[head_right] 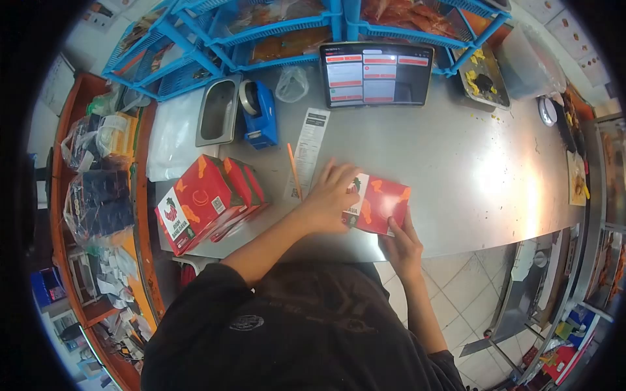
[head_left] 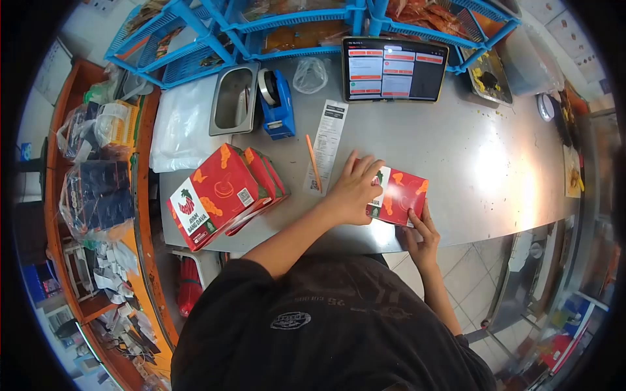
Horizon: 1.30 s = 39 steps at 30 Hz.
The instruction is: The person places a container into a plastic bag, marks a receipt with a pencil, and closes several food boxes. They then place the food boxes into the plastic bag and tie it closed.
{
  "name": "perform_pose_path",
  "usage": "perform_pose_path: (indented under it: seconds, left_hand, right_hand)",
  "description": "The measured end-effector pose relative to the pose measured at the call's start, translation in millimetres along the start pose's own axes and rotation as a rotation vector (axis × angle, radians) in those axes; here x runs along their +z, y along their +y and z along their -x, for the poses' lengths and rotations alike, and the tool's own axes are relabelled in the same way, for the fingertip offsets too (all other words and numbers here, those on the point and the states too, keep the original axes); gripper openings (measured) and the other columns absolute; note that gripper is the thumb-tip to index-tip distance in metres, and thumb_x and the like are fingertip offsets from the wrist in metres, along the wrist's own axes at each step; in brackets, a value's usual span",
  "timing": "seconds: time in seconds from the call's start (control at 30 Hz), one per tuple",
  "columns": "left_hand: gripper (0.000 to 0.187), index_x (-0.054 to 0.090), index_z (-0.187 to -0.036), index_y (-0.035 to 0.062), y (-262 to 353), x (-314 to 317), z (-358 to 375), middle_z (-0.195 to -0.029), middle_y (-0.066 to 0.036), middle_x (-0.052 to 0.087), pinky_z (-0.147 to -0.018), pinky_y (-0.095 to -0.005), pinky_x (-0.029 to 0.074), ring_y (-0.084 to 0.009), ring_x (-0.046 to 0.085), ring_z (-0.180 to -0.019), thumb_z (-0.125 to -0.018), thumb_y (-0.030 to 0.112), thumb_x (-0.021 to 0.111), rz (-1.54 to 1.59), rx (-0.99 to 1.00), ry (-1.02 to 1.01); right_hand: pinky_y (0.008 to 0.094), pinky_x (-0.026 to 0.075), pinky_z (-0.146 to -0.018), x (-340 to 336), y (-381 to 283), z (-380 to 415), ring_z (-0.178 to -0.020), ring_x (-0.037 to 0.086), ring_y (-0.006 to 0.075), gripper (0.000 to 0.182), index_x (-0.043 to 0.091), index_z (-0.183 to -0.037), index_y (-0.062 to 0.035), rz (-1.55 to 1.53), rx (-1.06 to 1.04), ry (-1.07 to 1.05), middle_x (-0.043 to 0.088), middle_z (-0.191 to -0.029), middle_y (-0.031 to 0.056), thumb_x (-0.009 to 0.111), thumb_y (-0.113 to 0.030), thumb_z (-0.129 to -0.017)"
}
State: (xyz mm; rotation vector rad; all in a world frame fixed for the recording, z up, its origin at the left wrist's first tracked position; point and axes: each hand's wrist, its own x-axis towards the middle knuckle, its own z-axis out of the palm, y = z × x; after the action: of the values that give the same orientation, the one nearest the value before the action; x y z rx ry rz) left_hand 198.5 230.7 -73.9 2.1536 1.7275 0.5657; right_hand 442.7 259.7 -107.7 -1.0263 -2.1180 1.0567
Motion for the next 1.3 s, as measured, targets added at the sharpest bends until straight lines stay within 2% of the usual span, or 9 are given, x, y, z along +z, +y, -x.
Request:
perform_pose_path:
  seconds: [0.1, 0.17, 0.27, 0.43, 0.63, 0.73, 0.97, 1.17, 1.3]
  left_hand:
    - [0.032, 0.065, -0.072, 0.0061, -1, -1, 2, -0.124, -0.02, 0.042, -0.103, -0.0495, 0.018, -0.034, 0.035, -0.117, -0.047, 0.026, 0.071, -0.003, 0.086, 0.028]
    - [0.033, 0.065, -0.072, 0.0054, 21, -36, 19, -0.123, -0.02, 0.042, -0.1, -0.0485, 0.02, -0.0342, 0.035, -0.116, -0.048, 0.026, 0.072, 0.118, -0.01, 0.022]
    - [0.033, 0.054, -0.061, 0.0047, 52, -105, 54, -0.118, -0.017, 0.045, -0.091, -0.0479, 0.031, -0.0369, 0.041, -0.109, -0.048, 0.026, 0.075, 0.134, -0.094, 0.16]
    - [0.037, 0.045, -0.054, 0.0064, 75, -219, 125, -0.118, -0.017, 0.044, -0.087, -0.0454, 0.031, -0.0357, 0.041, -0.104, -0.044, 0.019, 0.078, 0.09, -0.397, 0.199]
    - [0.046, 0.036, -0.052, 0.0089, 38, -246, 187, -0.118, -0.017, 0.044, -0.085, -0.0422, 0.03, -0.0346, 0.041, -0.101, -0.044, 0.017, 0.08, -0.23, -0.659, 0.323]
    - [0.048, 0.036, -0.053, 0.0092, 0, -216, 208, -0.119, -0.018, 0.042, -0.086, -0.0419, 0.029, -0.0343, 0.04, -0.103, -0.043, 0.019, 0.082, -0.233, -0.644, 0.379]
    - [0.05, 0.037, -0.054, 0.0102, -8, -210, 213, -0.12, -0.018, 0.042, -0.087, -0.0453, 0.029, -0.0355, 0.04, -0.105, -0.042, 0.023, 0.084, -0.16, -0.51, 0.468]
    - [0.047, 0.045, -0.063, 0.0086, -10, -212, 204, -0.127, -0.021, 0.038, -0.089, -0.0485, 0.033, -0.0385, 0.039, -0.112, -0.045, 0.026, 0.085, -0.086, -0.437, 0.452]
    - [0.031, 0.056, -0.068, 0.0067, -14, -201, 205, -0.105, -0.006, 0.058, -0.085, -0.0411, 0.042, -0.0265, 0.053, -0.103, -0.054, 0.019, 0.08, -0.158, -0.025, 0.436]
  right_hand:
    - [0.033, 0.05, -0.083, -19, 4, -9, -0.115, 0.053, 0.0305, 0.038, 0.058, -0.117, -0.0025, 0.082, -0.142, 0.01, 0.05, -0.125, 0.0252, 0.061, -0.002, -0.079]
    - [0.0323, 0.052, -0.076, -35, -17, -15, -0.096, 0.062, 0.0264, 0.04, 0.051, -0.121, 0.0007, -0.67, 0.262, 0.144, 0.061, -0.108, 0.0215, 0.057, -0.006, -0.082]
    - [0.0306, 0.052, -0.07, -38, -33, -49, -0.081, 0.063, 0.0201, 0.044, 0.047, -0.124, 0.0007, -0.506, 0.232, 0.201, 0.065, -0.095, 0.0153, 0.057, -0.009, -0.083]
    - [0.03, 0.051, -0.069, 69, 10, -119, -0.079, 0.063, 0.0201, 0.034, 0.056, -0.113, 0.0004, -0.23, 0.102, -0.138, 0.066, -0.09, 0.0149, 0.062, -0.012, -0.081]
    - [0.0305, 0.049, -0.069, 204, -99, -197, -0.075, 0.061, 0.0173, 0.023, 0.068, -0.085, 0.0001, -0.708, 0.339, -0.077, 0.065, -0.084, 0.0112, 0.063, -0.022, -0.083]
    - [0.0285, 0.046, -0.077, 225, -123, -220, -0.084, 0.053, 0.015, 0.022, 0.068, -0.087, -0.0011, -0.376, 0.368, -0.217, 0.058, -0.106, 0.009, 0.063, -0.023, -0.084]
    - [0.0338, 0.047, -0.075, 258, -77, -193, -0.091, 0.063, 0.0248, 0.013, 0.069, -0.076, -0.0009, -0.66, 0.214, -0.031, 0.067, -0.092, 0.0155, 0.069, -0.013, -0.074]
    - [0.0382, 0.048, -0.072, 230, -103, -183, -0.085, 0.065, 0.0337, 0.013, 0.066, -0.069, -0.0008, 0.207, 0.176, -0.108, 0.065, -0.099, 0.0204, 0.066, -0.013, -0.073]
    - [0.0337, 0.05, -0.078, 165, -136, -139, -0.085, 0.062, 0.0255, 0.014, 0.063, -0.091, 0.0028, -0.272, -0.028, 0.159, 0.061, -0.096, 0.0175, 0.058, -0.008, -0.084]
